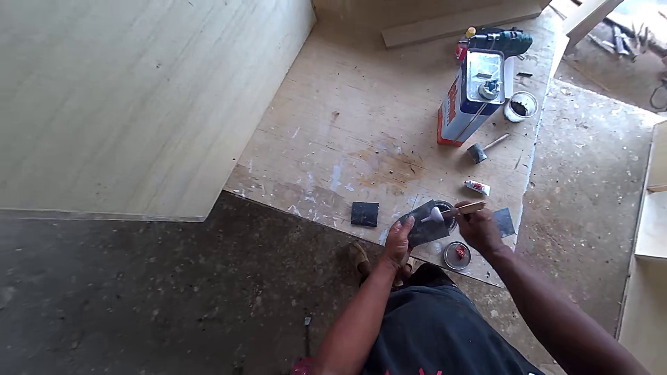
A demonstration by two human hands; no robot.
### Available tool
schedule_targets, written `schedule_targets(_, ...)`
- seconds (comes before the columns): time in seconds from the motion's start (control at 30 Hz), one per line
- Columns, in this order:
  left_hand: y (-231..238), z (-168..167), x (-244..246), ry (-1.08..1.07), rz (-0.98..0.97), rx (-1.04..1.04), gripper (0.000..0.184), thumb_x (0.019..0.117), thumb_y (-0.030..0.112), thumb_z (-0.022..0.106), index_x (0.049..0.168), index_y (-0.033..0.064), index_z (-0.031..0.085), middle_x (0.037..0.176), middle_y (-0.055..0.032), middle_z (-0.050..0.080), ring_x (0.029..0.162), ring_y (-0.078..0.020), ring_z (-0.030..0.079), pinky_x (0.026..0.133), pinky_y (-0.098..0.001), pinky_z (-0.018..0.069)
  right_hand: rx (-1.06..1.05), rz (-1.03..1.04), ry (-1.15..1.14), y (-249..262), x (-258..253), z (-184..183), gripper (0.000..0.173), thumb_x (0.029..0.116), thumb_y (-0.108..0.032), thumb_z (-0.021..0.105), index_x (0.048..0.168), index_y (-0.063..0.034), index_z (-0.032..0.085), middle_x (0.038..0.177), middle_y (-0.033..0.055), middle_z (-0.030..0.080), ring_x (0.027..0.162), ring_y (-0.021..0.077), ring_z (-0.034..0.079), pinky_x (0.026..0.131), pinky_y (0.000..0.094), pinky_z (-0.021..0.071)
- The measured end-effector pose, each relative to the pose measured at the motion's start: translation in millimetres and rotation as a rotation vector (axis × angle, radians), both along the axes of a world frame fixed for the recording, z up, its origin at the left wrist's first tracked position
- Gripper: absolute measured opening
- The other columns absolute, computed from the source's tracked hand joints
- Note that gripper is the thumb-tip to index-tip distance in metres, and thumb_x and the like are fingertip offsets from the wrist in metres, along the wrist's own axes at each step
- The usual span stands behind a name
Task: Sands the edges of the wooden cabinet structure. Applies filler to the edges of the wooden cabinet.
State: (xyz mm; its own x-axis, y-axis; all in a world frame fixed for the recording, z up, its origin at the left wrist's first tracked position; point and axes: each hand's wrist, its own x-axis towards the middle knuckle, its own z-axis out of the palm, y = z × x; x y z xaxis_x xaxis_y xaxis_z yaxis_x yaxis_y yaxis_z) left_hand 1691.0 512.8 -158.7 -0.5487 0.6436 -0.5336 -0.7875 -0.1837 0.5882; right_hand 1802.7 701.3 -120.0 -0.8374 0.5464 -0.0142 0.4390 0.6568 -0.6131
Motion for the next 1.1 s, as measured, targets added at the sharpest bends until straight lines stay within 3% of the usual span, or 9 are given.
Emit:
schedule_targets(0.07, -6.0, -2.8, -3.6, 0.022, 0.027, -0.053, 0.029, 0.1095, 0.019, 0.046, 0.129, -0.0003, 0.056, 0.112, -0.0176, 0.070, 0.101, -0.0267, 0.070, 0.091, -0.0461, 0.0588, -0.031, 0.035, -0.098, -6.4, -9.1, -20.5, 0.026, 0.1021, -0.026, 0.059, 0.108, -0.0049, 0.073, 0.103, 0.0137, 0.074, 0.099, 0.0304, 0.072, 0.091, 0.0560, 0.0565)
schedule_targets(0.13, -12.4, -6.3, -7.6, 0.046, 0.050, -0.098, 0.029, 0.1098, 0.019, 0.045, 0.130, 0.0000, 0.056, 0.112, -0.0175, 0.069, 0.101, -0.0267, 0.070, 0.091, -0.0460, 0.0588, -0.090, 0.012, -0.107, -3.8, -12.6, -17.8, 0.027, 0.1024, -0.027, 0.059, 0.106, -0.0042, 0.073, 0.100, 0.0144, 0.074, 0.096, 0.0305, 0.072, 0.090, 0.0571, 0.0560)
schedule_targets(0.23, -20.1, -15.3, -13.2, 0.094, 0.079, -0.150, 0.030, 0.1096, 0.019, 0.046, 0.130, -0.0014, 0.056, 0.112, -0.0178, 0.069, 0.103, -0.0268, 0.070, 0.092, -0.0463, 0.0585, -0.167, -0.113, -0.014, 13.5, 0.1, 13.9, 0.030, 0.1032, -0.031, 0.057, 0.104, -0.0053, 0.073, 0.084, 0.0093, 0.073, 0.070, 0.0224, 0.071, 0.071, 0.0500, 0.0606)
schedule_targets(0.37, -19.8, -22.5, -11.9, 0.111, 0.068, -0.181, 0.031, 0.1094, 0.020, 0.047, 0.129, -0.0019, 0.057, 0.113, -0.0176, 0.069, 0.104, -0.0256, 0.069, 0.093, -0.0449, 0.0580, -0.301, -0.223, 0.210, 19.0, 26.0, 71.6, 0.026, 0.1018, -0.030, 0.058, 0.103, -0.0068, 0.069, 0.071, 0.0012, 0.068, 0.054, 0.0119, 0.063, 0.053, 0.0335, 0.0580)
schedule_targets(0.43, -14.7, -23.5, -10.3, 0.096, 0.035, -0.188, 0.032, 0.1095, 0.021, 0.047, 0.130, -0.0017, 0.056, 0.115, -0.0181, 0.069, 0.104, -0.0265, 0.069, 0.092, -0.0457, 0.0584, -0.380, -0.239, 0.343, 15.1, 31.1, 98.3, 0.020, 0.1023, -0.027, 0.059, 0.105, -0.0086, 0.068, 0.069, -0.0023, 0.068, 0.052, 0.0085, 0.062, 0.051, 0.0270, 0.0567)
schedule_targets(0.53, -3.5, -20.9, -5.6, 0.061, -0.008, -0.169, 0.033, 0.1094, 0.023, 0.048, 0.131, -0.0011, 0.056, 0.115, -0.0181, 0.069, 0.104, -0.0269, 0.069, 0.092, -0.0463, 0.0583, -0.452, -0.233, 0.436, 11.2, 32.4, 121.2, 0.019, 0.1024, -0.027, 0.060, 0.106, -0.0102, 0.069, 0.069, -0.0024, 0.069, 0.052, 0.0084, 0.063, 0.051, 0.0247, 0.0570)
schedule_targets(0.87, 15.1, 2.7, -3.8, -0.028, -0.024, -0.056, 0.030, 0.1095, 0.023, 0.047, 0.130, 0.0030, 0.057, 0.115, -0.0177, 0.069, 0.104, -0.0283, 0.069, 0.091, -0.0479, 0.0582, -0.167, -0.143, 0.364, 7.9, 30.0, 111.8, 0.020, 0.1026, -0.027, 0.060, 0.105, -0.0099, 0.069, 0.072, -0.0052, 0.068, 0.055, 0.0030, 0.061, 0.052, 0.0217, 0.0552)
schedule_targets(1.1, 19.6, 4.6, -1.0, 0.012, -0.047, -0.059, 0.030, 0.1096, 0.020, 0.046, 0.130, 0.0011, 0.057, 0.114, -0.0175, 0.069, 0.102, -0.0272, 0.070, 0.091, -0.0465, 0.0587, -0.055, -0.017, 0.216, 2.8, 15.8, 76.0, 0.026, 0.1030, -0.031, 0.058, 0.108, -0.0077, 0.071, 0.080, 0.0014, 0.070, 0.063, 0.0086, 0.066, 0.060, 0.0322, 0.0595)
